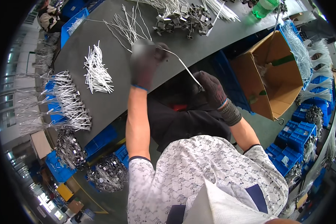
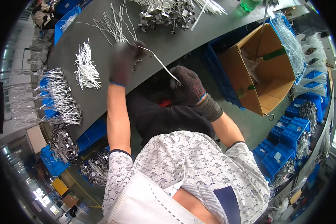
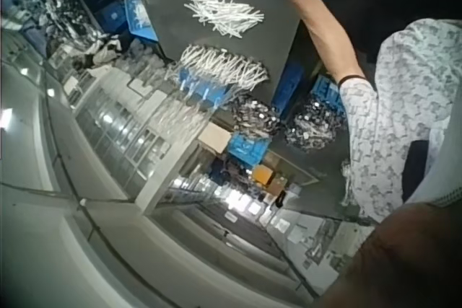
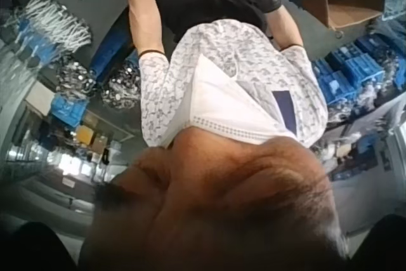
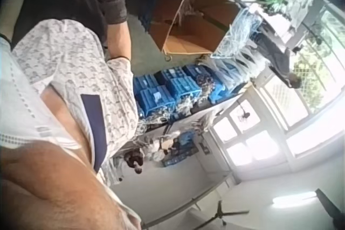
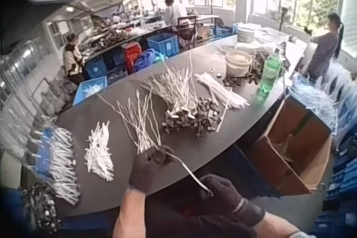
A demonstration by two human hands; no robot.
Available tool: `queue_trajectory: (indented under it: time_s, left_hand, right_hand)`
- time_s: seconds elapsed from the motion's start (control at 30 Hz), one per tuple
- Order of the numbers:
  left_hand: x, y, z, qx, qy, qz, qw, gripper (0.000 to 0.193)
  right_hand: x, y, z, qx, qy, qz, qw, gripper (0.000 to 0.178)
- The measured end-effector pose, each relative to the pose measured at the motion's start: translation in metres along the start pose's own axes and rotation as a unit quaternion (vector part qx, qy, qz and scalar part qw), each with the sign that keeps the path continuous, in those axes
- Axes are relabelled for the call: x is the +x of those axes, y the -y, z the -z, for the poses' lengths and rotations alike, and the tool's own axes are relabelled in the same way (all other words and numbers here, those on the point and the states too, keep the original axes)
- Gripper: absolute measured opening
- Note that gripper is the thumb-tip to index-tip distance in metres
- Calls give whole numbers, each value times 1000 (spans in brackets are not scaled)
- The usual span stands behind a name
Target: Manual assembly of wiring harnesses by attaching components to long wires at a production station.
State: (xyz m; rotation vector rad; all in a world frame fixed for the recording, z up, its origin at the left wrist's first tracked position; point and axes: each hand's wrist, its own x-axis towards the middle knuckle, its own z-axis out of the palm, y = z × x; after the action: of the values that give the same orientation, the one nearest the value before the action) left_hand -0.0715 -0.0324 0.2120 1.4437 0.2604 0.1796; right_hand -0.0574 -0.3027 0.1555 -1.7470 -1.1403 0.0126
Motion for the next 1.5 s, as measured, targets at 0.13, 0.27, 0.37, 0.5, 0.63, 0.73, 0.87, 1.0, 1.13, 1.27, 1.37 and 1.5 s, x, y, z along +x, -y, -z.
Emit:
queue_trajectory:
  time_s: [0.13, 0.27, 0.37, 0.5, 0.63, 0.73, 0.87, 1.0, 1.13, 1.27, 1.37, 1.5]
  left_hand:
    - [-39, 29, -36, 134, 89, 45, 986, 27]
    - [-54, 55, -50, 29, 101, -36, 994, 25]
    - [-57, 48, -55, 25, 95, -15, 995, 25]
    - [-49, 47, -44, 38, 113, 45, 992, 25]
    - [-15, 41, -8, 74, 46, 22, 996, 28]
    - [25, 62, 47, 39, 40, 138, 989, 31]
    - [31, 103, 115, 223, -64, 111, 966, 29]
    - [15, 110, 104, 174, -137, 41, 974, 22]
    - [-46, 153, 201, 249, -358, 107, 894, 25]
    - [-34, 144, 212, 443, -448, 120, 767, 31]
    - [-42, 156, 259, 529, -461, 219, 678, 42]
    - [-26, 160, 282, 554, -397, 301, 667, 51]
  right_hand:
    - [4, -9, -9, 111, -4, -7, 994, 63]
    - [13, -4, -10, 104, -42, 46, 993, 75]
    - [10, -6, -21, 107, -60, 20, 992, 64]
    - [6, -35, -37, 222, -52, -168, 959, 41]
    - [20, -64, -37, 401, -90, -397, 821, 35]
    - [31, -94, -23, 308, -177, -459, 815, 33]
    - [70, -119, -8, 106, -235, -377, 890, 38]
    - [74, -231, 29, -123, -262, -436, 852, 66]
    - [146, -211, -5, 156, -214, -549, 792, 70]
    - [113, -253, 24, 114, -205, -522, 820, 57]
    - [98, -220, 23, -160, -160, -438, 870, 46]
    - [69, -209, 45, -185, -164, -460, 853, 46]
